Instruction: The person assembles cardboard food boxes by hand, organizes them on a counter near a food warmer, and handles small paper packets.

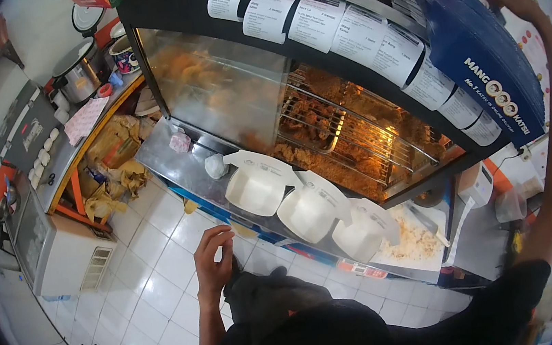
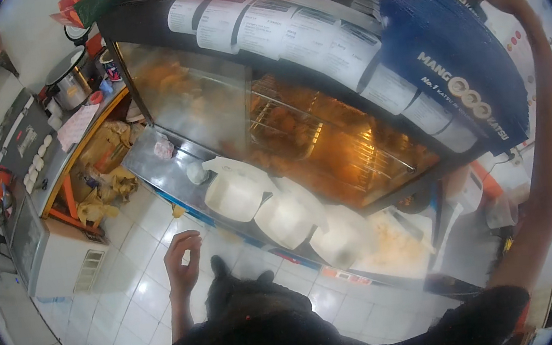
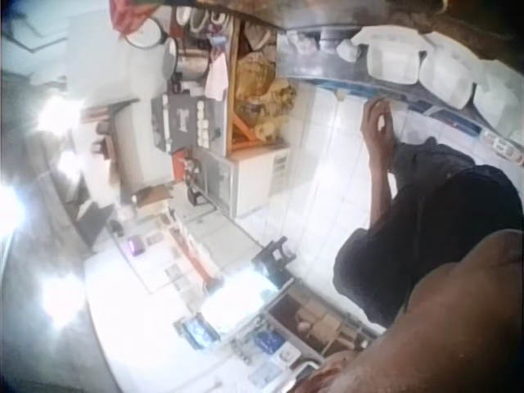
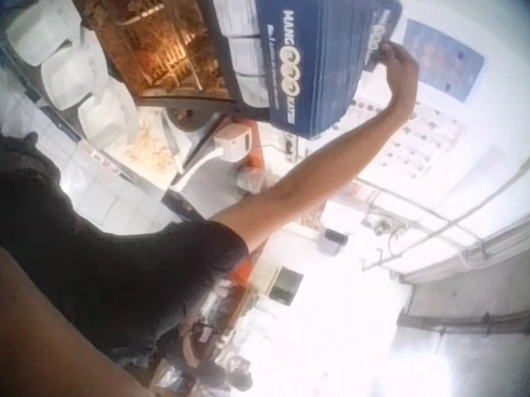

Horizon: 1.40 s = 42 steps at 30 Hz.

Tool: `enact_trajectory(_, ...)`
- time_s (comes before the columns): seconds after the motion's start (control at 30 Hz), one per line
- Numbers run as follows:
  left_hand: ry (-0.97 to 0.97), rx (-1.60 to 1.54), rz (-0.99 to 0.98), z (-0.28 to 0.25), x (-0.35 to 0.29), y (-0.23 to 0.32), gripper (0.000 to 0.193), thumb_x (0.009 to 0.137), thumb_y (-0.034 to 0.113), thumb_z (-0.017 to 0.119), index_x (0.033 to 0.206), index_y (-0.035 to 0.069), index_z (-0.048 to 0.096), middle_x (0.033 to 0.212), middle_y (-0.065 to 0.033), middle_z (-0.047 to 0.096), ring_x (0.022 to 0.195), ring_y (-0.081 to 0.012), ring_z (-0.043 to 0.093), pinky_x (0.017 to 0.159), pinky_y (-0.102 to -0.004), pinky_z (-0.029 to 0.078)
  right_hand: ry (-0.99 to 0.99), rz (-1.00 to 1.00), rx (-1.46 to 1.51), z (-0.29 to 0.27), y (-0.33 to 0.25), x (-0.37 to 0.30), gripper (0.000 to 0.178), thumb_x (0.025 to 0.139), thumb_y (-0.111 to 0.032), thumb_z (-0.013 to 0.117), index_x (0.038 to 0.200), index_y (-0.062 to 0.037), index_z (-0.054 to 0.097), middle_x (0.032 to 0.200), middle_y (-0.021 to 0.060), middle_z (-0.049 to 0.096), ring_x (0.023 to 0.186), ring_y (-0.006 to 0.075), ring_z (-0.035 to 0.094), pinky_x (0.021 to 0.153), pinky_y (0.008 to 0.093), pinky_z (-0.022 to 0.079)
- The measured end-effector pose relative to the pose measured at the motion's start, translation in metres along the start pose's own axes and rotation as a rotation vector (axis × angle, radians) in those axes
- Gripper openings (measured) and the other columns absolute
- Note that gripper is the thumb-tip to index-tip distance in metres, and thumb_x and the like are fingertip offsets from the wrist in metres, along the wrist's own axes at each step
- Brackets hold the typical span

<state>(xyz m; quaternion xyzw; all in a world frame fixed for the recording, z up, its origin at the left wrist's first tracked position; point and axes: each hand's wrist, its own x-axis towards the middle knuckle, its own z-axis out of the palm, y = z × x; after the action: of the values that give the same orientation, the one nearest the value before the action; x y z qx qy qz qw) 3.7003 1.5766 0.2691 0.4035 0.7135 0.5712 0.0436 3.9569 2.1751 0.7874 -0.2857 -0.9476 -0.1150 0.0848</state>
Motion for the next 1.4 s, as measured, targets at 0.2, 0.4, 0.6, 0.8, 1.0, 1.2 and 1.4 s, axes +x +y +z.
enact_trajectory(0.2,-0.105,0.090,-0.149,0.015,-0.004,-0.020,0.014,0.087,0.001,0.067,0.101,0.004,0.069,0.108,-0.0114,0.069,0.097,-0.0295,0.068,0.082,-0.0365,0.054,0.144,0.020,-0.031,0.006,0.002,0.012,0.033,0.100,-0.033,0.060,0.113,-0.0029,0.065,0.104,0.0068,0.065,0.097,0.0152,0.061,0.087,0.0304,0.049)
enact_trajectory(0.4,-0.346,0.178,-0.135,0.035,-0.003,-0.051,0.020,0.086,0.010,0.069,0.106,0.008,0.069,0.107,-0.0108,0.068,0.100,-0.0334,0.066,0.084,-0.0414,0.053,-0.088,-0.037,0.023,0.003,-0.026,0.019,0.028,0.098,-0.020,0.059,0.115,0.0015,0.064,0.093,0.0058,0.065,0.086,0.0152,0.062,0.081,0.0324,0.052)
enact_trajectory(0.6,-0.416,0.233,-0.008,0.085,-0.004,-0.094,0.028,0.081,0.012,0.074,0.108,0.010,0.068,0.112,-0.0095,0.067,0.111,-0.0310,0.061,0.095,-0.0458,0.047,-0.094,-0.077,-0.152,0.015,-0.005,0.012,0.019,0.090,-0.015,0.063,0.097,0.0009,0.068,0.085,0.0082,0.068,0.082,0.0133,0.061,0.074,0.0316,0.050)
enact_trajectory(0.8,-0.429,0.559,0.051,0.145,-0.019,-0.198,0.034,0.077,0.008,0.071,0.110,0.014,0.069,0.115,-0.0065,0.066,0.117,-0.0264,0.058,0.104,-0.0619,0.034,-0.124,-0.021,0.077,0.032,-0.046,0.018,0.026,0.095,-0.022,0.059,0.093,0.0023,0.068,0.080,0.0017,0.064,0.076,0.0133,0.056,0.073,0.0325,0.047)
enact_trajectory(1.0,-0.442,0.513,0.089,0.151,-0.022,-0.222,0.030,0.083,0.004,0.062,0.109,0.015,0.070,0.115,-0.0045,0.065,0.118,-0.0261,0.058,0.106,-0.0636,0.030,-0.226,0.191,0.251,0.026,-0.065,-0.007,0.027,0.096,-0.026,0.057,0.101,-0.0036,0.071,0.078,-0.0039,0.060,0.071,0.0066,0.051,0.065,0.0245,0.040)
enact_trajectory(1.2,-0.333,0.414,0.145,0.154,-0.017,-0.245,0.027,0.083,0.004,0.061,0.105,0.016,0.070,0.111,-0.0022,0.065,0.116,-0.0254,0.058,0.108,-0.0672,0.026,-0.207,0.295,0.219,0.026,-0.038,-0.015,0.039,0.100,-0.032,0.052,0.117,-0.0012,0.069,0.087,0.0015,0.067,0.076,0.0109,0.059,0.066,0.0272,0.048)
enact_trajectory(1.4,-0.430,0.555,0.205,0.124,-0.002,-0.244,0.030,0.083,0.003,0.059,0.108,0.016,0.070,0.120,-0.0044,0.061,0.127,-0.0286,0.052,0.111,-0.0749,0.015,-0.084,0.204,0.306,0.017,-0.098,-0.018,0.068,0.099,-0.059,0.048,0.128,0.0014,0.063,0.107,0.0067,0.068,0.100,0.0136,0.060,0.092,0.0315,0.048)
